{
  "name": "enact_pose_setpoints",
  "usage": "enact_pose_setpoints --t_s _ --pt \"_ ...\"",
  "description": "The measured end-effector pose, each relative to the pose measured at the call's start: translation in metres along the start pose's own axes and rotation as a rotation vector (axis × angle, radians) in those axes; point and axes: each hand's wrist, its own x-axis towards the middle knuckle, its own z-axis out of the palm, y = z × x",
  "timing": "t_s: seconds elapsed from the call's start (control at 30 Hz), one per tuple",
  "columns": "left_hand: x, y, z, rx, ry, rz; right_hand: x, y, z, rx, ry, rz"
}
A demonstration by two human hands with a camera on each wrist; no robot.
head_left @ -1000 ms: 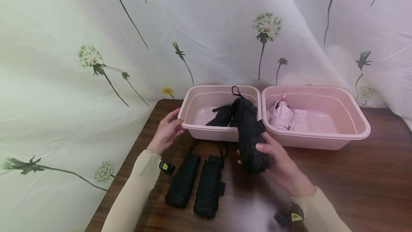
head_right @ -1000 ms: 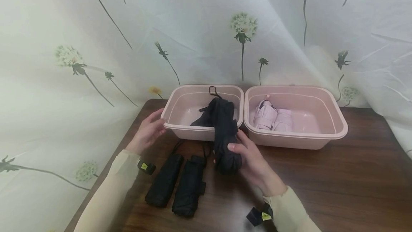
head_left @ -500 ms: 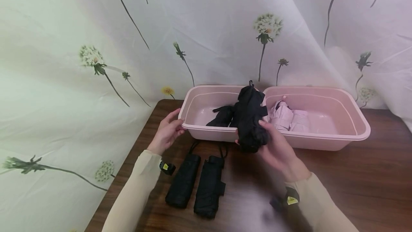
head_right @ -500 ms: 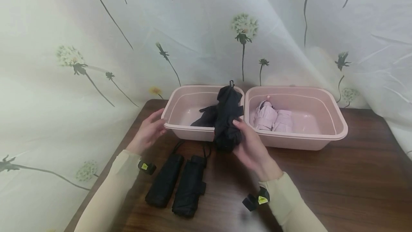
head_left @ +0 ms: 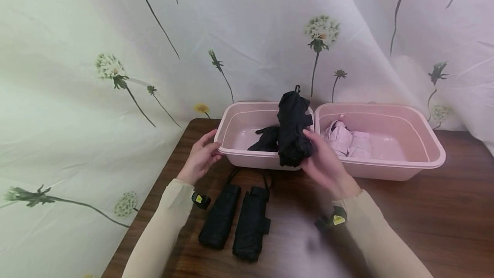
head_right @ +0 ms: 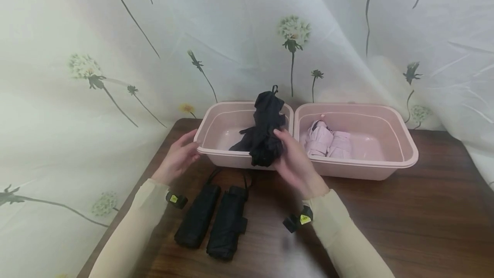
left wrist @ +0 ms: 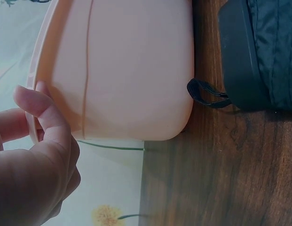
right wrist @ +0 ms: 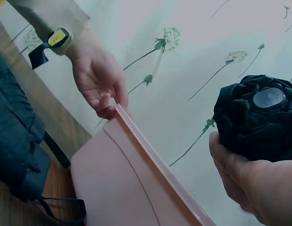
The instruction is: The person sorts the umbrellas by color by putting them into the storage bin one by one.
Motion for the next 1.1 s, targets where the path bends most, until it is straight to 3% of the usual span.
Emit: enact_pose_setpoints --t_s 0.37,0.57,0.87,1.1 --pt "0.002 0.0 0.001 -0.011 -0.005 0.005 0.03 0.001 0.009 -0.071 0.086 0.02" --pt "0.001 -0.001 0.0 -0.004 0.002 0.006 0.044 0.003 0.011 -0.168 0.134 0.029" --pt "0.002 -0.003 0.0 -0.013 -0.004 0.009 0.055 0.009 0.011 -0.3 0.261 0.074" --pt "0.002 -0.004 -0.001 -0.012 -0.009 0.014 0.06 0.014 0.014 -0.37 0.273 0.055"
